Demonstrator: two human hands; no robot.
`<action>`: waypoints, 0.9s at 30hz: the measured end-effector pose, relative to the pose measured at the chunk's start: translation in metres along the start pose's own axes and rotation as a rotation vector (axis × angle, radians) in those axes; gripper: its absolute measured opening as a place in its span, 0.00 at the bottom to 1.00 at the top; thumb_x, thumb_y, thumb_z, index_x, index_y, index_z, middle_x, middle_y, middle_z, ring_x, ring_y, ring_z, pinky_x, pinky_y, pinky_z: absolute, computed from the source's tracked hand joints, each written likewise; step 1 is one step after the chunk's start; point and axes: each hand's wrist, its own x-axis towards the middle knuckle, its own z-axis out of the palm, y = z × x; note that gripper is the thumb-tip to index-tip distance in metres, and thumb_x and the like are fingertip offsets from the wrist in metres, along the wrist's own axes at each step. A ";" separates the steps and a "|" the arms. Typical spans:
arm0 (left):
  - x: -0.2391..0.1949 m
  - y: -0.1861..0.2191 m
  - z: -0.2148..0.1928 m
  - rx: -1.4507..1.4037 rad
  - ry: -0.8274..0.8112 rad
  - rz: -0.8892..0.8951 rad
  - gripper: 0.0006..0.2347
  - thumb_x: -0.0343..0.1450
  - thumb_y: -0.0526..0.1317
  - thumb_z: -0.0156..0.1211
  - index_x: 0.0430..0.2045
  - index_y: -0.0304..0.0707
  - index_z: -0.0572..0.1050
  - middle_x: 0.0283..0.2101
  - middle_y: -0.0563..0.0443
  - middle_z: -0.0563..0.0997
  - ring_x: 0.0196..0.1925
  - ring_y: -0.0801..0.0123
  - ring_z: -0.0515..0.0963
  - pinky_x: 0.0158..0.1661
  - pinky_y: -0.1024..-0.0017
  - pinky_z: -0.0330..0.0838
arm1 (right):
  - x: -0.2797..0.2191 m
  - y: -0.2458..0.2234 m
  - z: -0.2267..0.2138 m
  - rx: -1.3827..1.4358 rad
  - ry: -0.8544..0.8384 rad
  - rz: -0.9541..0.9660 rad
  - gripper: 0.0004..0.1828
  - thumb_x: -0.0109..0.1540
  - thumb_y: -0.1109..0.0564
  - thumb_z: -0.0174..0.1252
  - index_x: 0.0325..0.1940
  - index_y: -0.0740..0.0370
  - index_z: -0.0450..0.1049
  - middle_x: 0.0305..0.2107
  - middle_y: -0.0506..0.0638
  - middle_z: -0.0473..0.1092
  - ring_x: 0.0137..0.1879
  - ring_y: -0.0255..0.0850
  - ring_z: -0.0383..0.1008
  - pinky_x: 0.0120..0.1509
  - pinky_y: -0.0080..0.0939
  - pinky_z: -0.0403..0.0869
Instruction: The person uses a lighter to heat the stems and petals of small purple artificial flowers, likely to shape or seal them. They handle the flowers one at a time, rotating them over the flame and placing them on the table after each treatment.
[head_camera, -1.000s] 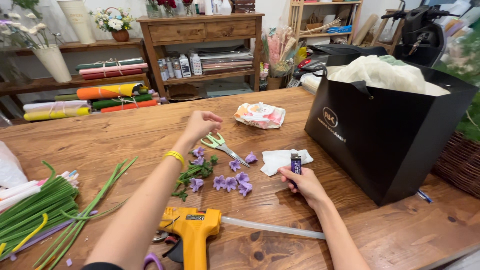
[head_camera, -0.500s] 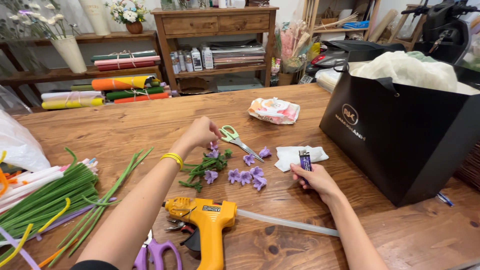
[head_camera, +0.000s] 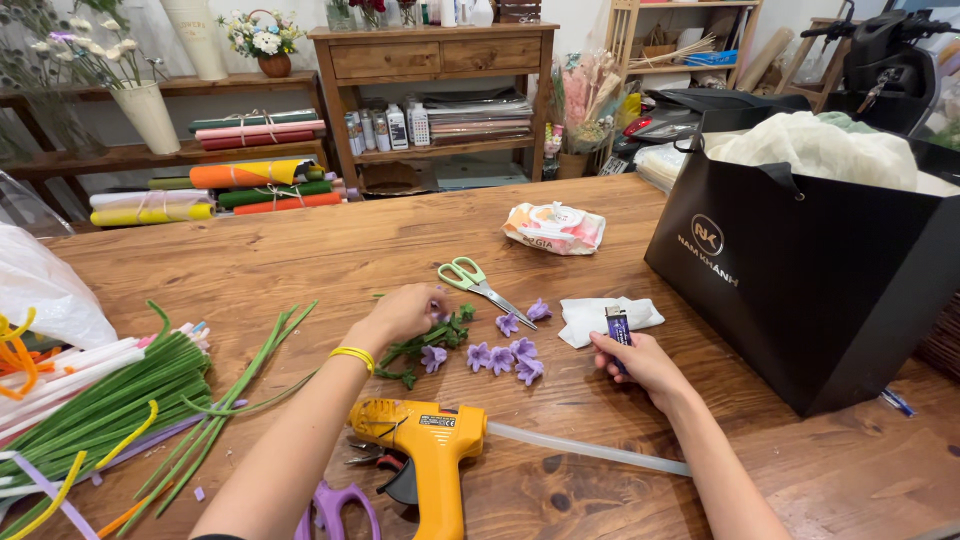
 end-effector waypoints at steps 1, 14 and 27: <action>-0.001 -0.004 0.000 0.000 0.001 0.001 0.09 0.67 0.39 0.59 0.38 0.57 0.82 0.43 0.44 0.84 0.54 0.45 0.79 0.55 0.52 0.73 | 0.000 0.000 0.000 0.000 0.001 -0.001 0.17 0.61 0.47 0.63 0.36 0.66 0.79 0.22 0.54 0.75 0.23 0.32 0.68 0.26 0.29 0.72; 0.005 -0.031 -0.014 0.019 0.053 -0.197 0.11 0.60 0.49 0.61 0.32 0.58 0.82 0.39 0.53 0.85 0.51 0.55 0.82 0.50 0.54 0.75 | -0.018 -0.017 -0.001 0.055 -0.037 0.007 0.18 0.59 0.55 0.65 0.48 0.71 0.76 0.25 0.55 0.76 0.26 0.32 0.69 0.31 0.29 0.72; 0.008 -0.035 -0.001 0.202 -0.104 -0.081 0.19 0.64 0.39 0.55 0.50 0.49 0.75 0.47 0.38 0.82 0.56 0.47 0.79 0.55 0.53 0.74 | -0.008 -0.006 -0.008 0.065 -0.092 0.001 0.18 0.60 0.54 0.66 0.46 0.71 0.76 0.26 0.55 0.78 0.24 0.30 0.70 0.28 0.27 0.74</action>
